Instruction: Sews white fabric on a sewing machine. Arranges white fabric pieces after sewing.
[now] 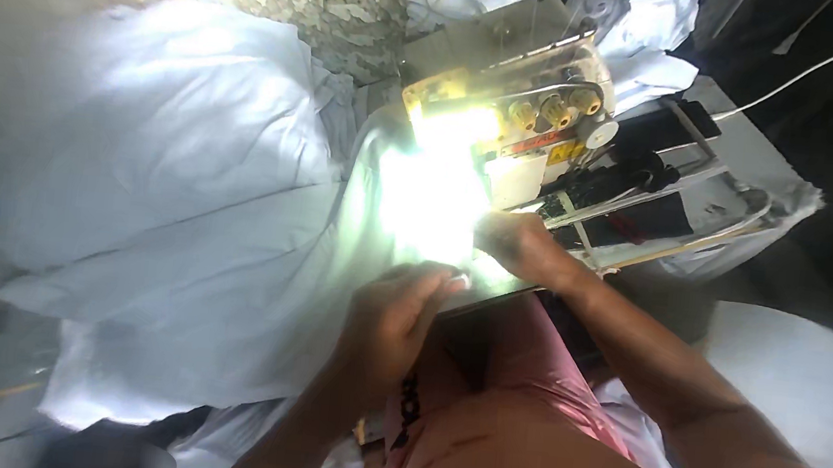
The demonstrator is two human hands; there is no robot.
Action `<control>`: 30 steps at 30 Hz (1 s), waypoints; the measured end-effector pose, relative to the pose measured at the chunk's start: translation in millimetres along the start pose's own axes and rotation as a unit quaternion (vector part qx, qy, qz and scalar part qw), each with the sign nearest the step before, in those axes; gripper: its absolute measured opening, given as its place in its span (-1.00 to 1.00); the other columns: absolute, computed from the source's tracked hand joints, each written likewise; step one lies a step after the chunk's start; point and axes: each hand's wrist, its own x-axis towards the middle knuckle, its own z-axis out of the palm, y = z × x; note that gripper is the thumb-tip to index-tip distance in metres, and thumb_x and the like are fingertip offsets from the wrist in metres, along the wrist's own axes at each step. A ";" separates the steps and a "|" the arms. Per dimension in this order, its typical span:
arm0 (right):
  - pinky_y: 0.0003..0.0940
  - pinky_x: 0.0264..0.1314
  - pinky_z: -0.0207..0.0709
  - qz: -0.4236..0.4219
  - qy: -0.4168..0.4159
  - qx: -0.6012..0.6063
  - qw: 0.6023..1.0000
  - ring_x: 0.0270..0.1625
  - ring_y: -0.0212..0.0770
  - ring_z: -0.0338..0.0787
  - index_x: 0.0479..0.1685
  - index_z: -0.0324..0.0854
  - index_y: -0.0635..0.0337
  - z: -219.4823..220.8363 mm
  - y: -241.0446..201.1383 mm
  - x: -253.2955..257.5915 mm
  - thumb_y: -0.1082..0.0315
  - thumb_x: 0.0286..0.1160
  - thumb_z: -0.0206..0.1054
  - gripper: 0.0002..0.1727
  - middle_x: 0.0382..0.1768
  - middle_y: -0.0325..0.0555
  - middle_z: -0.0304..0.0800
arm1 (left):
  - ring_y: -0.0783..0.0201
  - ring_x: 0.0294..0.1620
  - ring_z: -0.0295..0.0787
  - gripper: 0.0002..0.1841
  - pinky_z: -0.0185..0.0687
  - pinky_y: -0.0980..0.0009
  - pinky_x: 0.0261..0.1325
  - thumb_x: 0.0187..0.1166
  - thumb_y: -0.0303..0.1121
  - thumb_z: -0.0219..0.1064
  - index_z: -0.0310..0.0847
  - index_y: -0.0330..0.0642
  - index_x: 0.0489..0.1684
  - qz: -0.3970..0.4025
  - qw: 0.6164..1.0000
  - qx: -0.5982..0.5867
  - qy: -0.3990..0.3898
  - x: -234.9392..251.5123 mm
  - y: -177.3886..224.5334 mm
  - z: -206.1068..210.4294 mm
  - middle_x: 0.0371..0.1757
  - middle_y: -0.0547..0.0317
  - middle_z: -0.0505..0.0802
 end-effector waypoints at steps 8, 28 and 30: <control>-0.07 -0.35 0.67 -0.039 0.077 -0.129 0.988 -0.32 0.04 0.88 -0.14 0.83 0.23 31.5 19.0 -16.3 0.53 0.51 0.24 -0.79 -0.15 0.03 0.93 | 0.25 -0.16 0.87 -0.76 0.66 0.24 0.09 0.71 -0.33 0.23 0.82 -0.22 -0.19 -0.016 0.995 0.096 -0.017 -20.7 -6.9 43.2 -0.28 0.17 0.92; -0.04 -0.31 0.73 0.126 0.123 -0.065 0.982 -0.23 0.05 0.86 -0.08 0.79 0.28 104.4 6.6 -38.2 0.39 0.43 0.46 -0.82 -0.07 0.13 0.81 | 0.01 -0.36 0.77 -0.81 0.49 0.05 -0.03 0.69 -0.48 0.24 0.77 -0.35 -0.27 0.048 0.958 0.263 0.100 36.1 -71.8 80.9 -0.42 -0.06 0.84; -0.04 -0.29 0.75 0.095 0.121 -0.075 0.985 -0.23 0.05 0.88 -0.20 0.80 0.32 106.4 8.6 -37.7 0.45 0.34 0.48 -0.87 -0.11 0.12 0.84 | -0.01 -0.41 0.76 -0.79 0.50 0.06 -0.05 0.66 -0.49 0.26 0.76 -0.36 -0.37 0.052 0.950 0.281 0.124 40.3 -81.3 87.0 -0.50 -0.06 0.83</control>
